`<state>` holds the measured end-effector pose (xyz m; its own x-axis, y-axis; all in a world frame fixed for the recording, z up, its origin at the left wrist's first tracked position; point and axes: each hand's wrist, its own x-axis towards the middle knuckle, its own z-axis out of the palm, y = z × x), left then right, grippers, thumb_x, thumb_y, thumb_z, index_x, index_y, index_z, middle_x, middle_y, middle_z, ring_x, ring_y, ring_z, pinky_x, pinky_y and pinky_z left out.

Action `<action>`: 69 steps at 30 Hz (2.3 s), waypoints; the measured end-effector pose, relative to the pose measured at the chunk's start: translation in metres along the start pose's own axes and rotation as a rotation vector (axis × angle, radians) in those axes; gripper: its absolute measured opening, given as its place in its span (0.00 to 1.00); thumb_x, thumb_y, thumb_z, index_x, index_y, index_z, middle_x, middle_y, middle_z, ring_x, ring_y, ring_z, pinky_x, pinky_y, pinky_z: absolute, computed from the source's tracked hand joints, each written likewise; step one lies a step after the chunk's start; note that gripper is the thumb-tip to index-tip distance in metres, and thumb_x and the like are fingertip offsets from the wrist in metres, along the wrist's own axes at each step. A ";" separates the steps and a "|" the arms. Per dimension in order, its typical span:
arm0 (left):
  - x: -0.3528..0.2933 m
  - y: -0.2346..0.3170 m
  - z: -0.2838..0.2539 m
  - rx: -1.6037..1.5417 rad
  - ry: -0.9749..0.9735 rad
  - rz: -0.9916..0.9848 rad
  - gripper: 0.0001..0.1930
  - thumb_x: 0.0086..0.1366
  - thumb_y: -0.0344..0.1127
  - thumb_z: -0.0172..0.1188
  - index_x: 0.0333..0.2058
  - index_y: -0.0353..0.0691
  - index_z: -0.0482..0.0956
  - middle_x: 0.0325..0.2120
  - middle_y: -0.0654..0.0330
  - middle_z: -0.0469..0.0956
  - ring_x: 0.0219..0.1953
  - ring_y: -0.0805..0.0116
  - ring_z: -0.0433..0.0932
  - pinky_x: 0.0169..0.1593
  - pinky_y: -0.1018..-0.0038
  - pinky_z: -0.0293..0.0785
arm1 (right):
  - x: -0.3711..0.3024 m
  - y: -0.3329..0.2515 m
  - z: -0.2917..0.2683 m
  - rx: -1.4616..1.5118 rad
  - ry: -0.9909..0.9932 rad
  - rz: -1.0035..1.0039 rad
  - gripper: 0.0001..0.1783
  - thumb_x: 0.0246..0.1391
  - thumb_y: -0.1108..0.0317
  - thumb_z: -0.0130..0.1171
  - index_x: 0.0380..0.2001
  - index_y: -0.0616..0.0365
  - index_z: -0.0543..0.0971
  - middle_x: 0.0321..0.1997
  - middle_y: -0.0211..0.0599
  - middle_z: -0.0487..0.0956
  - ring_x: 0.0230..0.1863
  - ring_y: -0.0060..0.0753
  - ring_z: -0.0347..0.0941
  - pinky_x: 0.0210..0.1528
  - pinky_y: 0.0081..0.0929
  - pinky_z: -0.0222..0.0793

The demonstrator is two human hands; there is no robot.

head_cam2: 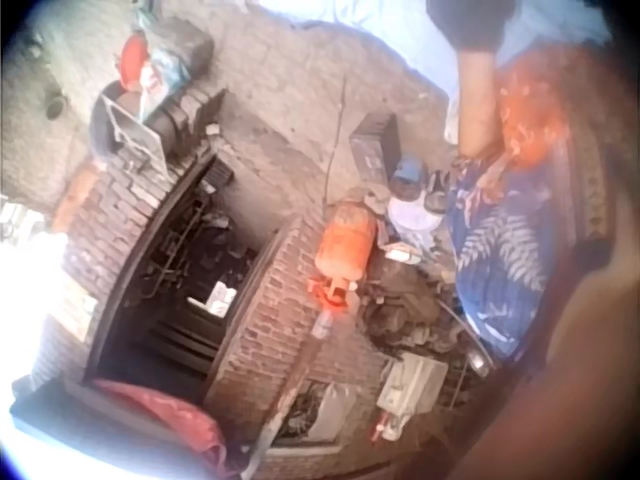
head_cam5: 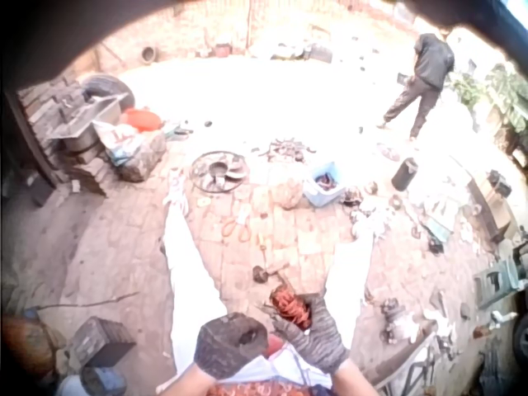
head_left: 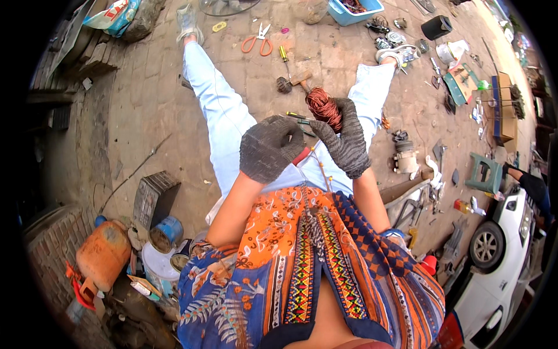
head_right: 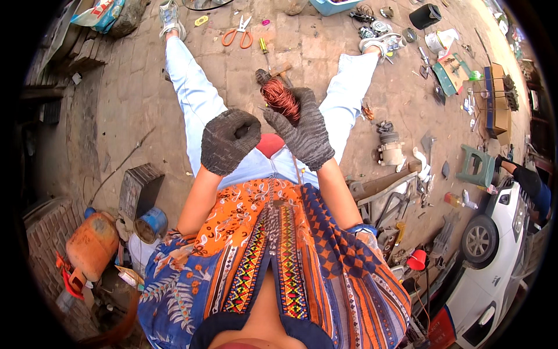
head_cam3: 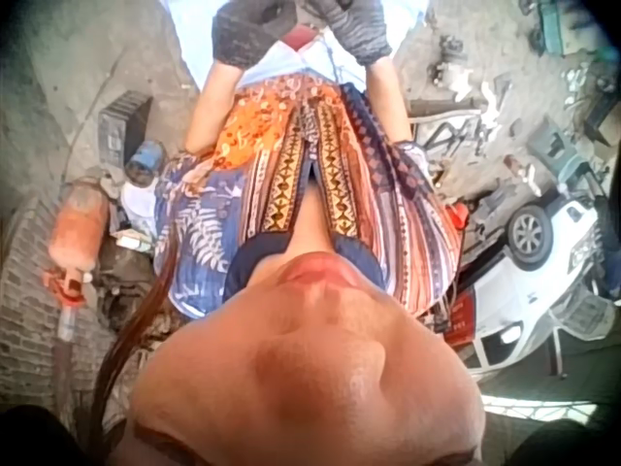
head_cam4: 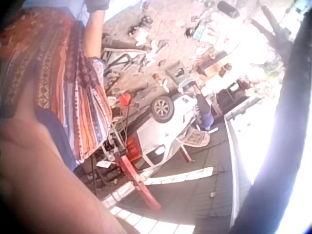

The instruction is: The person sits on the ground and uses a screwdriver to adjust a motor stator, then picks up a coil of copper wire and wraps it around the stator slots. The person continues to wind the wire and uses the screwdriver to tuck the wire into the slots.

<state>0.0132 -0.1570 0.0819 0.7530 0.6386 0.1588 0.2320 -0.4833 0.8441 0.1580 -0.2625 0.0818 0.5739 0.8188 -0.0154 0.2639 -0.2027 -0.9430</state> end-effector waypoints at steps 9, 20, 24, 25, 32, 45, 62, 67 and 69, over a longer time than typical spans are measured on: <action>0.005 0.006 -0.001 -0.088 -0.017 -0.010 0.04 0.50 0.29 0.61 0.26 0.37 0.79 0.19 0.57 0.75 0.19 0.66 0.72 0.26 0.73 0.68 | -0.001 0.014 0.002 0.022 0.034 -0.010 0.27 0.48 0.59 0.66 0.44 0.65 0.66 0.37 0.45 0.74 0.38 0.34 0.73 0.41 0.29 0.70; 0.007 -0.013 0.019 -0.120 0.010 0.075 0.07 0.49 0.33 0.62 0.27 0.38 0.80 0.22 0.51 0.77 0.25 0.57 0.77 0.29 0.67 0.72 | 0.006 0.004 -0.006 -0.025 -0.029 -0.069 0.32 0.53 0.63 0.61 0.56 0.62 0.59 0.46 0.43 0.71 0.48 0.32 0.69 0.52 0.27 0.65; 0.005 -0.004 0.012 -0.184 -0.068 0.014 0.08 0.49 0.33 0.62 0.28 0.38 0.80 0.24 0.51 0.78 0.26 0.56 0.78 0.31 0.66 0.73 | 0.002 0.005 -0.004 -0.050 0.027 -0.071 0.33 0.51 0.66 0.63 0.56 0.62 0.59 0.47 0.44 0.70 0.50 0.30 0.68 0.51 0.26 0.66; 0.005 -0.007 0.013 -0.133 -0.083 0.029 0.08 0.49 0.33 0.62 0.29 0.37 0.81 0.25 0.50 0.78 0.27 0.55 0.78 0.32 0.67 0.73 | 0.001 0.005 -0.003 -0.083 0.064 -0.139 0.33 0.51 0.65 0.63 0.56 0.62 0.60 0.47 0.43 0.71 0.49 0.30 0.68 0.51 0.26 0.66; 0.003 -0.009 0.010 -0.170 -0.119 0.033 0.08 0.51 0.32 0.62 0.29 0.35 0.81 0.24 0.51 0.79 0.26 0.61 0.79 0.31 0.71 0.74 | 0.000 -0.001 -0.001 -0.022 0.078 -0.125 0.32 0.48 0.65 0.66 0.53 0.64 0.63 0.50 0.47 0.69 0.51 0.35 0.68 0.52 0.29 0.66; 0.003 0.030 0.008 -0.500 -0.077 -0.100 0.09 0.54 0.29 0.63 0.34 0.30 0.81 0.27 0.56 0.82 0.29 0.76 0.78 0.34 0.77 0.75 | 0.000 -0.017 -0.010 0.085 0.121 -0.172 0.34 0.47 0.67 0.66 0.55 0.62 0.63 0.52 0.42 0.71 0.52 0.31 0.70 0.53 0.27 0.67; 0.001 0.024 0.003 -0.411 -0.026 -0.077 0.06 0.54 0.25 0.62 0.32 0.32 0.81 0.28 0.58 0.81 0.28 0.75 0.77 0.33 0.77 0.73 | -0.011 -0.024 0.003 0.124 0.195 -0.198 0.26 0.48 0.70 0.64 0.51 0.62 0.69 0.46 0.41 0.75 0.47 0.32 0.74 0.49 0.27 0.71; 0.002 0.014 0.009 -0.487 -0.104 -0.122 0.16 0.53 0.24 0.62 0.42 0.33 0.77 0.33 0.58 0.79 0.31 0.73 0.77 0.35 0.77 0.73 | -0.010 -0.026 0.000 0.207 0.210 -0.150 0.26 0.49 0.70 0.64 0.51 0.63 0.69 0.47 0.40 0.75 0.47 0.29 0.74 0.49 0.25 0.70; 0.003 0.014 0.010 -0.508 -0.063 -0.116 0.24 0.52 0.22 0.63 0.49 0.35 0.72 0.39 0.56 0.77 0.35 0.72 0.76 0.36 0.77 0.73 | -0.009 -0.025 -0.004 0.194 0.195 -0.123 0.26 0.49 0.71 0.63 0.51 0.63 0.69 0.47 0.40 0.74 0.47 0.29 0.73 0.50 0.25 0.70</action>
<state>0.0250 -0.1676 0.0887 0.7791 0.6261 0.0321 -0.0005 -0.0506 0.9987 0.1494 -0.2672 0.1072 0.6898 0.7083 0.1497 0.1987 0.0135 -0.9800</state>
